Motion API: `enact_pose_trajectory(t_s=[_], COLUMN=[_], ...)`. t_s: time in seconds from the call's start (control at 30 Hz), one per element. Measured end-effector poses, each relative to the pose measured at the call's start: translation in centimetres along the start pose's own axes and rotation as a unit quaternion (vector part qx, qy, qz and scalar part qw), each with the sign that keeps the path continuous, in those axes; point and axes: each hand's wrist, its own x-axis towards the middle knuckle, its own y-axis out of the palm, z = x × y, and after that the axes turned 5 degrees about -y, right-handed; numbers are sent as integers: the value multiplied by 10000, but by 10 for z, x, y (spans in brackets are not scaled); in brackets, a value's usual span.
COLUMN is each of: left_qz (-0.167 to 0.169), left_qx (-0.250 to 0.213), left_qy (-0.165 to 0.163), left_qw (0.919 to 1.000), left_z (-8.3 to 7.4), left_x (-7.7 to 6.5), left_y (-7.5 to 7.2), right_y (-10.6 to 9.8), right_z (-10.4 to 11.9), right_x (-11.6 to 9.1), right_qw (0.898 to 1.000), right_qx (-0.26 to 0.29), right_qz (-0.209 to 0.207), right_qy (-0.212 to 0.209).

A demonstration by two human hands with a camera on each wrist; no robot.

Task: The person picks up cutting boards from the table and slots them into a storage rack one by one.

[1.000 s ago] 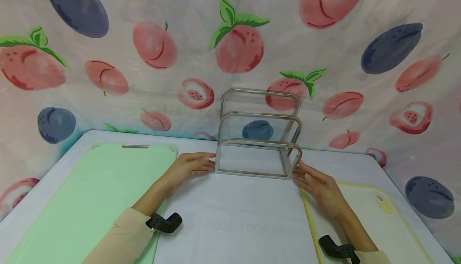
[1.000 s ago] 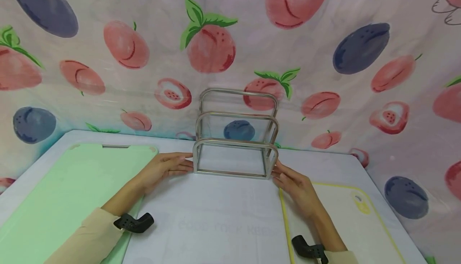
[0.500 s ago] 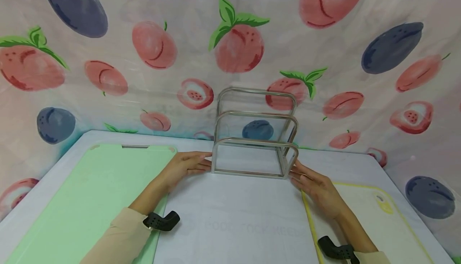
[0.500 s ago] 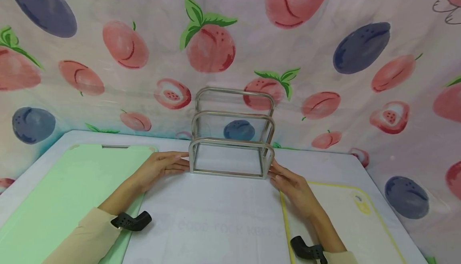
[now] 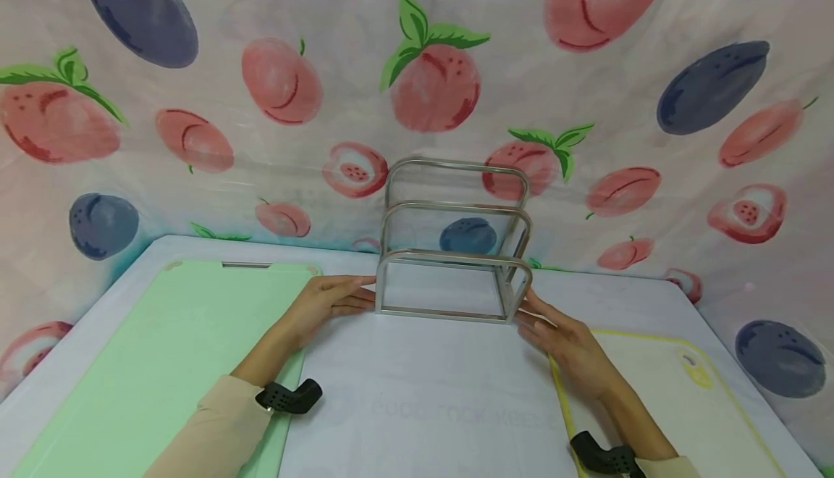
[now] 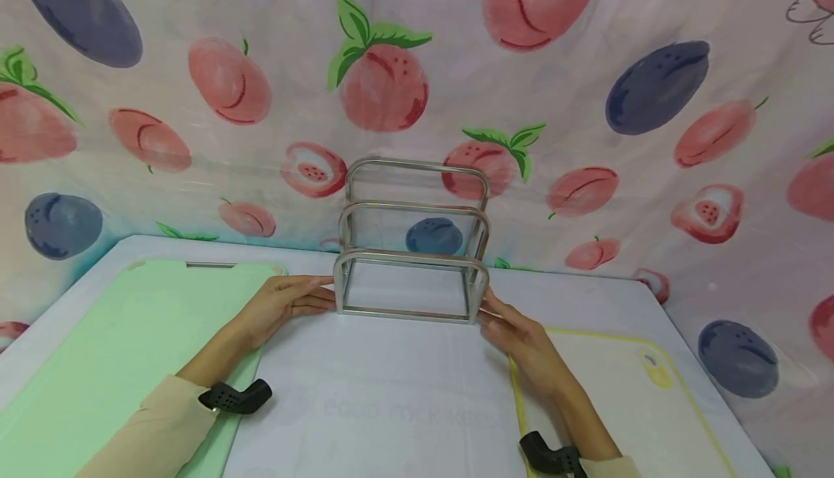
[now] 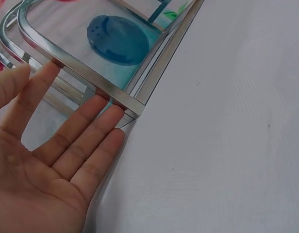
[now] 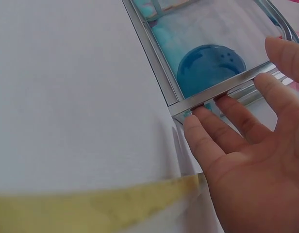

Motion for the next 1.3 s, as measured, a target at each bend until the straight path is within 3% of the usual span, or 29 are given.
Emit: enact_pose_trajectory(t_s=[0.4,0.67,0.83,1.07,1.3], left_qz=[-397,-605,-540,-564,-482], left_qx=[85,369,702,998,864], left_qy=[332,792,1166,1130,1057], left_qw=[9986,9943,9892,9870,9895], left_z=[6,14,21,29,15], left_x=[-2,-5,-2,-2,-8], left_y=[0,3,1,-5,4], right_y=[3,3,2,6,8], right_z=[-4,-9,-12,-14,-11], right_x=[4,3,1,2,0], right_qw=[9997,9984,9958,9964,9969], right_qx=[-46,458,750,680,639], right_qz=[157,200,132,-40,-300], right_qy=[-161,-273,-506,-507,-351])
